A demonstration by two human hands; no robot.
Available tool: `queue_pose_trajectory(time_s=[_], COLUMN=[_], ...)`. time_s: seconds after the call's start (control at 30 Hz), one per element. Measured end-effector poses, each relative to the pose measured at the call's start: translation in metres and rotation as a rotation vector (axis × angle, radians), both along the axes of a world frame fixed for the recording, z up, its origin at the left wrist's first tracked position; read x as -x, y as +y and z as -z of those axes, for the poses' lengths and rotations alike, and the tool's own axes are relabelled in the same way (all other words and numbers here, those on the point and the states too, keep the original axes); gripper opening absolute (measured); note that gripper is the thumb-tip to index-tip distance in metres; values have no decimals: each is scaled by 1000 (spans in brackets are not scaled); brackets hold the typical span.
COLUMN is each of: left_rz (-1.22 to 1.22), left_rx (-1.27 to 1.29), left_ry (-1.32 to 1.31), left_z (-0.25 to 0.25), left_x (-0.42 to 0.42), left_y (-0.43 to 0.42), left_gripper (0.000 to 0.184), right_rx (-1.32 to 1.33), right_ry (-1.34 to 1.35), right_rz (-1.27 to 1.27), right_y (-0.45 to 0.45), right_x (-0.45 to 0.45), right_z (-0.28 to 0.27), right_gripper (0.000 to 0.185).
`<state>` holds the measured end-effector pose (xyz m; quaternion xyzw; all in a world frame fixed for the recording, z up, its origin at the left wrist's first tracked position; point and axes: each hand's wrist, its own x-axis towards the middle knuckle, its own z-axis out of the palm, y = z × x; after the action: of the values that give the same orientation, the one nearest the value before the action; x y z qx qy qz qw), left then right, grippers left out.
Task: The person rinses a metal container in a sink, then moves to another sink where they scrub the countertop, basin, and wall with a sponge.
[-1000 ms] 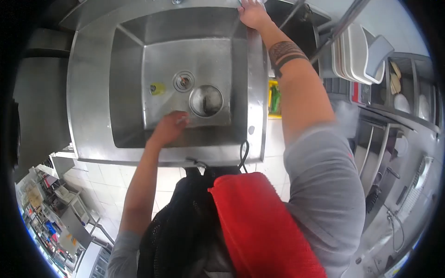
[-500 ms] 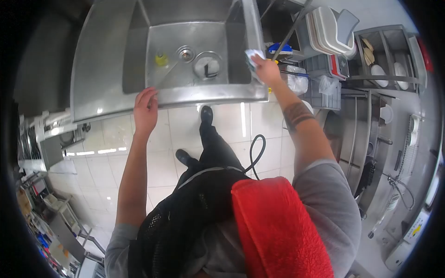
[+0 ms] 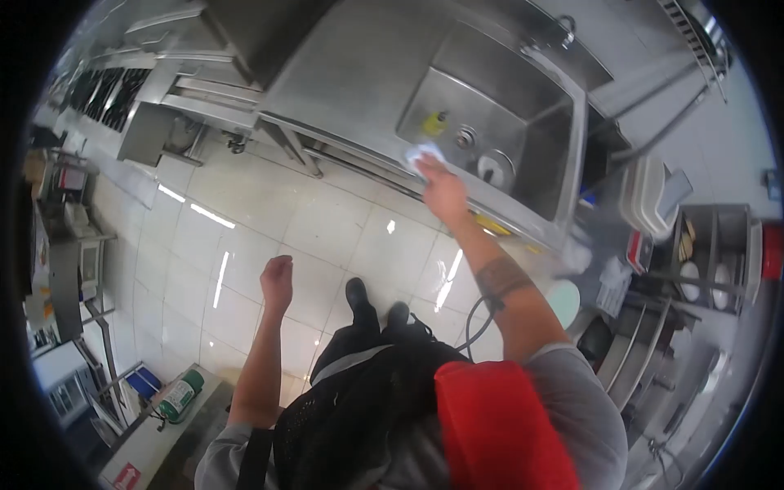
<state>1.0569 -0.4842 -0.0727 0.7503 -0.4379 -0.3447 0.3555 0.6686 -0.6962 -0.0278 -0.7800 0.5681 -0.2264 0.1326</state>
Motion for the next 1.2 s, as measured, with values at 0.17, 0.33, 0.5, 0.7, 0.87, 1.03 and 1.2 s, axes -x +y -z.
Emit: queue_pose_trajectory(time_s=[0.17, 0.33, 0.5, 0.7, 0.87, 1.03, 1.2], left_rz=[223, 183, 202, 130, 108, 156, 187], left_rx=[310, 494, 86, 54, 24, -34, -84], left_ry=[-111, -290, -794, -929, -933, -911, -961], left_z=[-38, -52, -35, -51, -58, -64, -66], left_x=[-1, 18, 38, 48, 48, 49, 53], left_y=[-132, -290, -353, -364, -381, -386, -389], left_gripper=[32, 52, 72, 83, 84, 81, 80], right_rx=[-13, 191, 111, 160, -87, -727, -716], right_ry=[-83, -65, -274, 107, 296, 734, 710], right_rz=[-262, -371, -285, -78, 64, 8, 90], right_y=[-87, -159, -206, -160, -147, -144, -136], right_x=[-165, -236, -224, -114, 120, 241, 283], right_z=[-14, -10, -3, -3, 67, 188, 261], right_gripper=[46, 37, 32, 46, 40, 43, 39])
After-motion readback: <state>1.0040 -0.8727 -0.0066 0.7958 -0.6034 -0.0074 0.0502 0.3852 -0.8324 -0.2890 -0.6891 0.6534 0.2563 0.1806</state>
